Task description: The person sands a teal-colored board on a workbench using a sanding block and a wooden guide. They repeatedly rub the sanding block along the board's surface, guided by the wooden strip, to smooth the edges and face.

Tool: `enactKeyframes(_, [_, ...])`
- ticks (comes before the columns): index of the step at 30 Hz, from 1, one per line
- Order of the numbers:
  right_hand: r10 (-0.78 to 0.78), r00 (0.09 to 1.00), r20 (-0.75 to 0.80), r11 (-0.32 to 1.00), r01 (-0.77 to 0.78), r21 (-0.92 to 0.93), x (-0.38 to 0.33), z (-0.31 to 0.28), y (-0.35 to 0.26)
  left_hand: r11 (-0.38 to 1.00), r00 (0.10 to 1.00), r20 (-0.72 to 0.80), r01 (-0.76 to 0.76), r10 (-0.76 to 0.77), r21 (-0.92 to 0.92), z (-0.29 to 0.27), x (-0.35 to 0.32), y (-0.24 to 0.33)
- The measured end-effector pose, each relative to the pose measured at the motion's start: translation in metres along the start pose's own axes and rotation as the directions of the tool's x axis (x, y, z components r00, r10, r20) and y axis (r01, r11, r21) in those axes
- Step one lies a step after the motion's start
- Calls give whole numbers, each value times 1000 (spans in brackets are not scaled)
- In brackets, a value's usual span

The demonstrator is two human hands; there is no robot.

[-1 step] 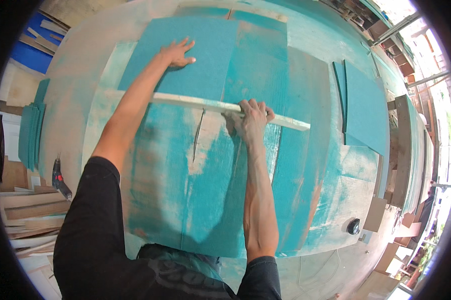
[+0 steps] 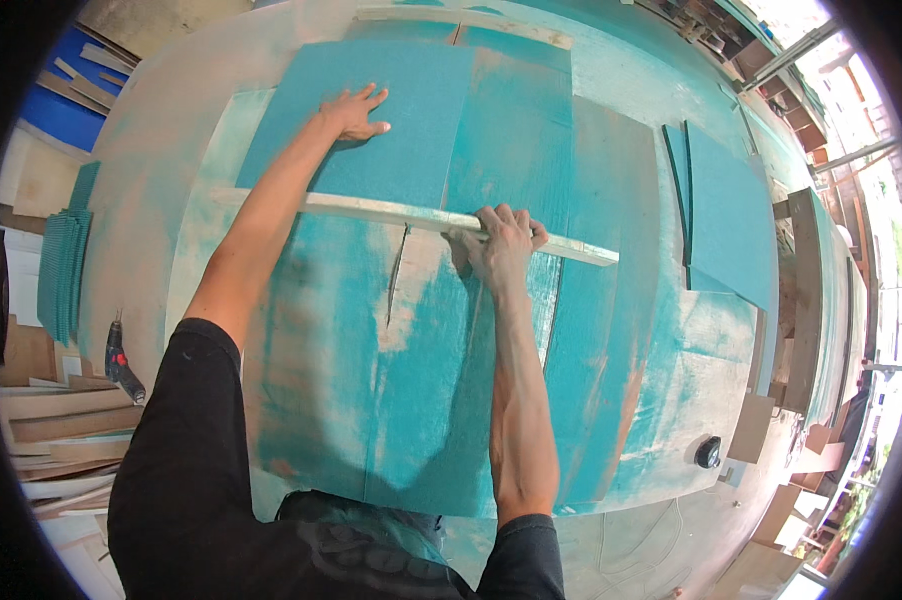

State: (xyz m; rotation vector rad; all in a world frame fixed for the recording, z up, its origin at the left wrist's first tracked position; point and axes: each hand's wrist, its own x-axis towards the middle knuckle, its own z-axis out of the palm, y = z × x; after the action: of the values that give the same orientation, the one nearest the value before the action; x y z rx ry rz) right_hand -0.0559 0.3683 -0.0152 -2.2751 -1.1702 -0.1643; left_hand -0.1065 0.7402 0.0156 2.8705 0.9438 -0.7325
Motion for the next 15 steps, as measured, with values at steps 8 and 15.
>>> enactKeyframes(8, [20,996,83,1000,-19,-14,-121,-37,-41,992,1000,-19,-17,15,-122,47,-135,11])
enactKeyframes(15, [36,997,61,999,-38,23,-292,-95,-107,988,1000,1,-11,11,-155,121,-316,31])
